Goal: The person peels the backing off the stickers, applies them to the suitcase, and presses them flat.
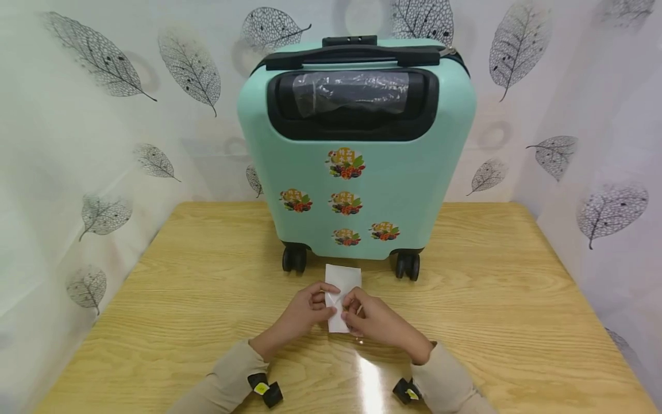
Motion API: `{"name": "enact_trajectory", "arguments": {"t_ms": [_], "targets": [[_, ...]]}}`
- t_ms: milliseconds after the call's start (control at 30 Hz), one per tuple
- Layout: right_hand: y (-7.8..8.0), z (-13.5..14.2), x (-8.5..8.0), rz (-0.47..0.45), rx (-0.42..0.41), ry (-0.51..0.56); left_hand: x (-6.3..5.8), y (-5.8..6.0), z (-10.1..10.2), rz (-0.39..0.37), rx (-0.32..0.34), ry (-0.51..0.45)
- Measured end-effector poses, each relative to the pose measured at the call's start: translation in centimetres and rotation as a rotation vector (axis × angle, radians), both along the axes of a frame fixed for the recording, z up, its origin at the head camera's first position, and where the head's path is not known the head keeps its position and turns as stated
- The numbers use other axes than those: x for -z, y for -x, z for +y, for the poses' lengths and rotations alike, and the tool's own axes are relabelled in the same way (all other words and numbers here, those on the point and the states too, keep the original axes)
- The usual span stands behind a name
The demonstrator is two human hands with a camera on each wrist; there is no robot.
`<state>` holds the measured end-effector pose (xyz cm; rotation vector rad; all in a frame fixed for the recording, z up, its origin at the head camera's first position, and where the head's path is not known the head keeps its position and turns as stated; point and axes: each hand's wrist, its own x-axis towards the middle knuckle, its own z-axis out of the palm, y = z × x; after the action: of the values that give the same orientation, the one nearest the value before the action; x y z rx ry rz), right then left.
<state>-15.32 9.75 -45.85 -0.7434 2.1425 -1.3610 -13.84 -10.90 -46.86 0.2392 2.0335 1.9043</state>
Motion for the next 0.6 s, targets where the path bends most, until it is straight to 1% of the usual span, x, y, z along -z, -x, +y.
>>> {"name": "enact_trajectory", "arguments": {"t_ms": [167,267,400,600], "targets": [[0.06,0.02,0.13,0.044,-0.018,-0.002,0.01,0.04,-0.02,0.013,0.001,0.031],[0.05,0.01,0.06,0.042,-0.021,-0.005,-0.12,0.01,-0.07,0.025,0.01,0.048],[0.05,0.06,-0.14,0.03,-0.018,-0.003,-0.27,-0.07,-0.11,0.031,0.014,0.045],[0.12,0.27,-0.23,0.044,-0.008,0.0,-0.35,-0.07,-0.12,0.029,0.015,0.052]]}}
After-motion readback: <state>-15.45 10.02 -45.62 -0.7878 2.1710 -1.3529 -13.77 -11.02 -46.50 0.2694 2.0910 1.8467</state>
